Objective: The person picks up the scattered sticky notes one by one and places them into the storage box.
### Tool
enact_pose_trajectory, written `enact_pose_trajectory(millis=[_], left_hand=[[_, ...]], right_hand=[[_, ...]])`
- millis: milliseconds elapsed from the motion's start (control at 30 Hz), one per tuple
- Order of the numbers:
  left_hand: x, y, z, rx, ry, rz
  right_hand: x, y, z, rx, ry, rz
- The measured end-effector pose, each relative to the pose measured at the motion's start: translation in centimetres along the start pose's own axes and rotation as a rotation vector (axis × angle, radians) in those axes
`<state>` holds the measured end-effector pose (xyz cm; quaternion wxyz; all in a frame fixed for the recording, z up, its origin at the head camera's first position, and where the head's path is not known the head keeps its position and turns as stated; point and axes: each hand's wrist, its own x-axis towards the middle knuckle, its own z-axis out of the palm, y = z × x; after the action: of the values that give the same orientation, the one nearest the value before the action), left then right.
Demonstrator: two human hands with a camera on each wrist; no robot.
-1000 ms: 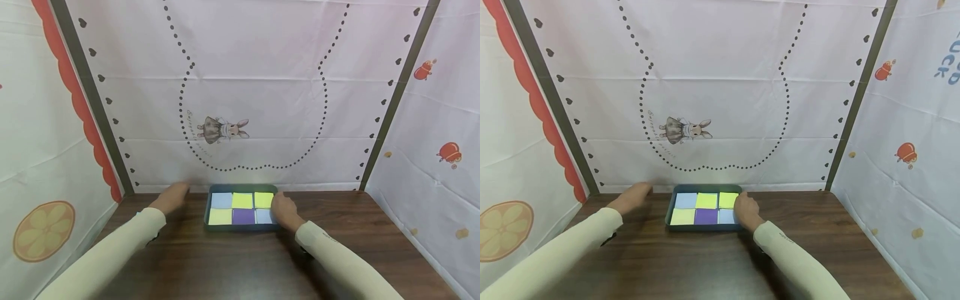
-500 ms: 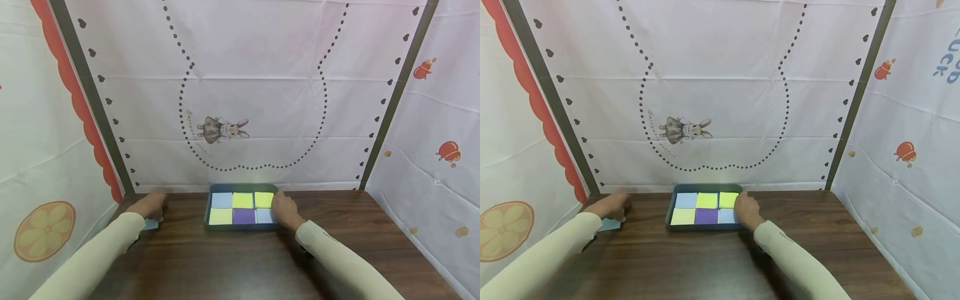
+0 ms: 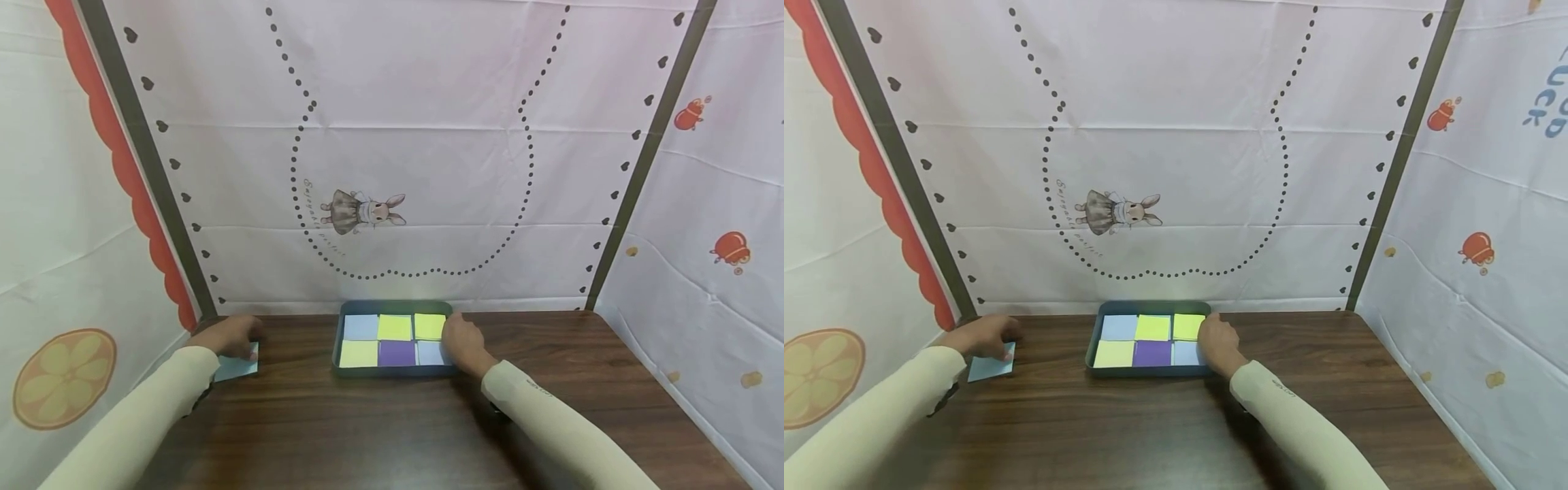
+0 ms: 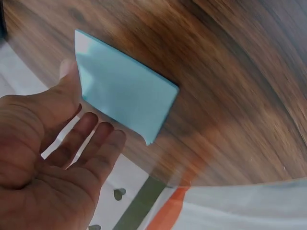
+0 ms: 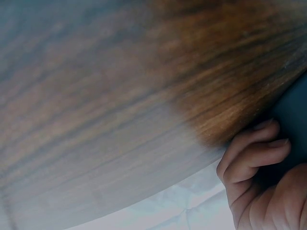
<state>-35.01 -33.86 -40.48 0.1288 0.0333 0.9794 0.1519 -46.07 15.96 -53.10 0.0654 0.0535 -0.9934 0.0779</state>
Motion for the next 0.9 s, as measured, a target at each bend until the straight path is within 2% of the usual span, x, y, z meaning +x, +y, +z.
enact_pose_trajectory(millis=[67, 233, 633, 900], left_hand=[[-0.05, -0.06, -0.15, 0.003, 0.0, -0.021], [0.11, -0.02, -0.15, 0.035, 0.023, -0.032], [0.35, -0.54, 0.18, -0.017, 0.066, -0.019], [0.3, -0.65, 0.1, 0.003, 0.069, -0.017]], right_hand=[[0.07, 0.03, -0.03, 0.004, -0.002, 0.006], [0.62, 0.39, 0.26, 0.001, -0.008, 0.019], [0.05, 0.05, 0.24, -0.006, 0.008, 0.001], [0.43, 0.04, 0.55, 0.02, -0.012, 0.023]])
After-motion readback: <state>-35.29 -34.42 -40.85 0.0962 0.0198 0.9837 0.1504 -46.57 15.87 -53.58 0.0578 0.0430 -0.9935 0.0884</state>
